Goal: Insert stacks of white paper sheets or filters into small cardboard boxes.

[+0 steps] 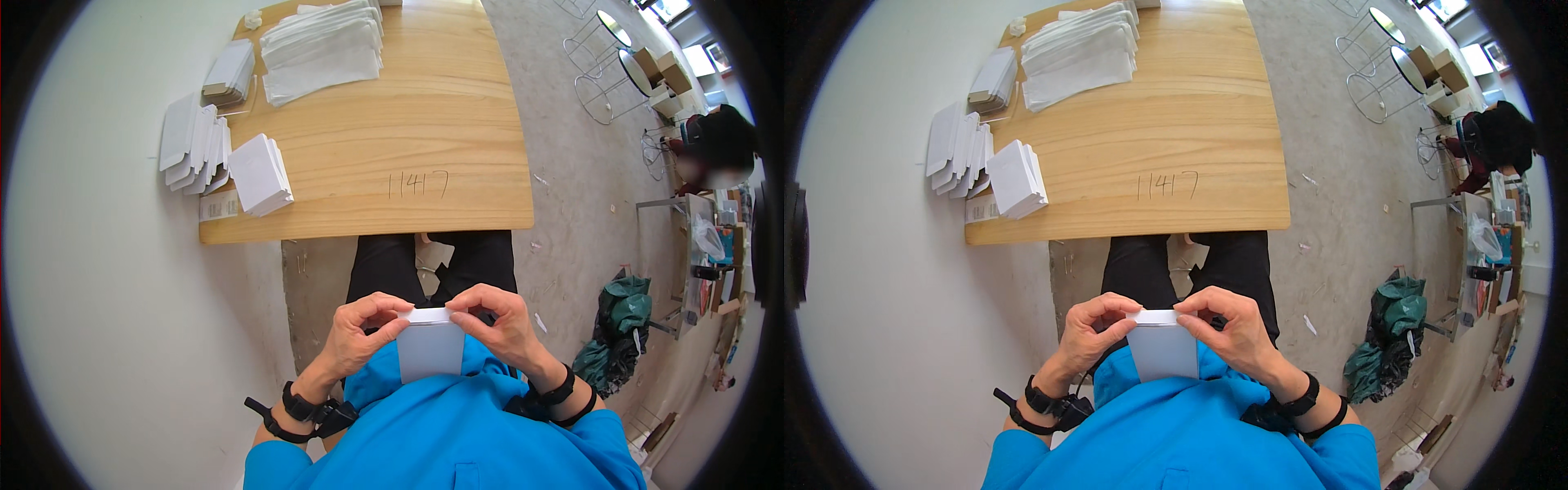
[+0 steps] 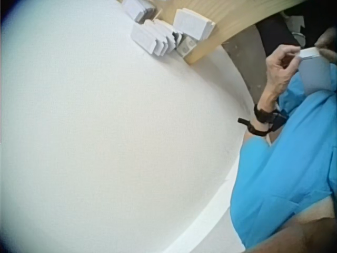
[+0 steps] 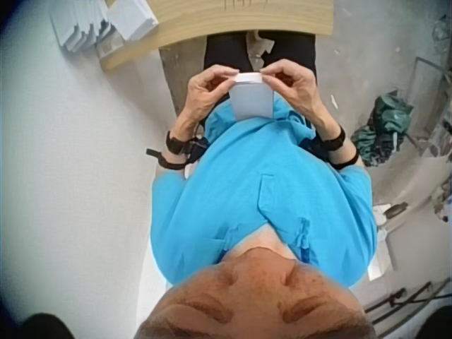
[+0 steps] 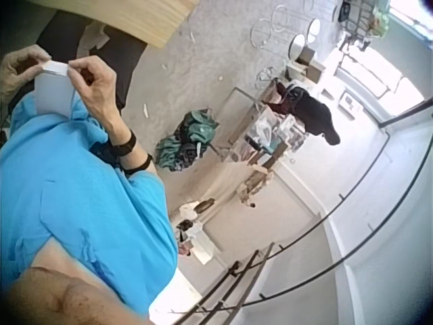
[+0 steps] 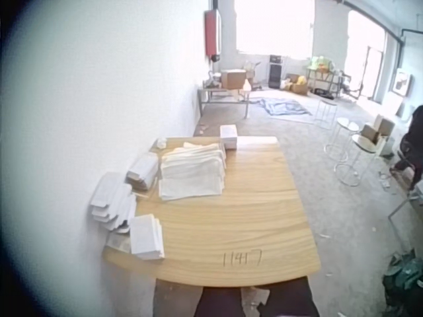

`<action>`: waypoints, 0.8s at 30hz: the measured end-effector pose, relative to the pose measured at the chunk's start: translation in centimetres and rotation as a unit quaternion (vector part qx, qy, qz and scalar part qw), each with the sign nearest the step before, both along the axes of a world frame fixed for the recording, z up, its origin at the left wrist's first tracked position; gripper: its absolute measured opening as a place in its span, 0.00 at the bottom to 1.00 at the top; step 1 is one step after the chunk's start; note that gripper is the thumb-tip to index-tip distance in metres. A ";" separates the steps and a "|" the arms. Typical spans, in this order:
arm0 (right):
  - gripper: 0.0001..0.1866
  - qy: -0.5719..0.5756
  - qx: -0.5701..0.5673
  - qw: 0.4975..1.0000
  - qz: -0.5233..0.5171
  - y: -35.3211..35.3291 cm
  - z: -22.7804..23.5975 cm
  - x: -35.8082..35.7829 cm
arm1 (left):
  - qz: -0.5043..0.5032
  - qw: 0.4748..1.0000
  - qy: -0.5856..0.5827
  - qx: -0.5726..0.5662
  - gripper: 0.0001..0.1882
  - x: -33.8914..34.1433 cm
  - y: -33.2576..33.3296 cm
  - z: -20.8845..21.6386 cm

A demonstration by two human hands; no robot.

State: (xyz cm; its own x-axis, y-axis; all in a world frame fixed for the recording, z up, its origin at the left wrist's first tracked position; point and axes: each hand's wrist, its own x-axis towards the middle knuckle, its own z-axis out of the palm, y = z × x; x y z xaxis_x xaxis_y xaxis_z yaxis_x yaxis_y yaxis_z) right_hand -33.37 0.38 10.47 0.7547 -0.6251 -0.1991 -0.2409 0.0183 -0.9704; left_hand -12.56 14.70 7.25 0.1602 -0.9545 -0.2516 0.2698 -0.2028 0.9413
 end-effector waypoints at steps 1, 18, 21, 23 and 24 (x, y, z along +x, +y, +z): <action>0.07 0.001 0.001 1.000 0.000 0.0 0.2 0.0 | 0.000 1.000 0.001 0.001 0.11 0.1 0.0 0.1; 0.07 0.021 -0.014 0.999 0.019 0.1 0.9 0.3 | -0.029 0.999 0.036 0.016 0.10 0.4 -0.3 -0.1; 0.07 0.022 -0.023 0.999 0.017 0.2 0.5 0.3 | -0.036 0.998 0.023 0.038 0.10 0.5 -0.4 0.2; 0.08 0.044 -0.005 0.999 0.025 -0.2 0.7 0.2 | -0.034 0.998 0.030 0.053 0.10 0.6 -0.7 0.5; 0.08 0.064 0.014 0.997 0.033 -0.4 0.8 0.3 | -0.032 0.997 0.036 0.068 0.10 0.6 -0.7 0.6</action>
State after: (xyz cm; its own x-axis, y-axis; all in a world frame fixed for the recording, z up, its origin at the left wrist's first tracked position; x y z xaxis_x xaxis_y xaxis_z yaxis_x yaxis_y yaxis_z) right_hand -33.09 -0.03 11.23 0.7613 -0.5682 -0.3122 -0.3636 0.0245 -0.9312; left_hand -11.98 13.95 7.89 0.0770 -0.9183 -0.3883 0.3187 -0.3463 0.8823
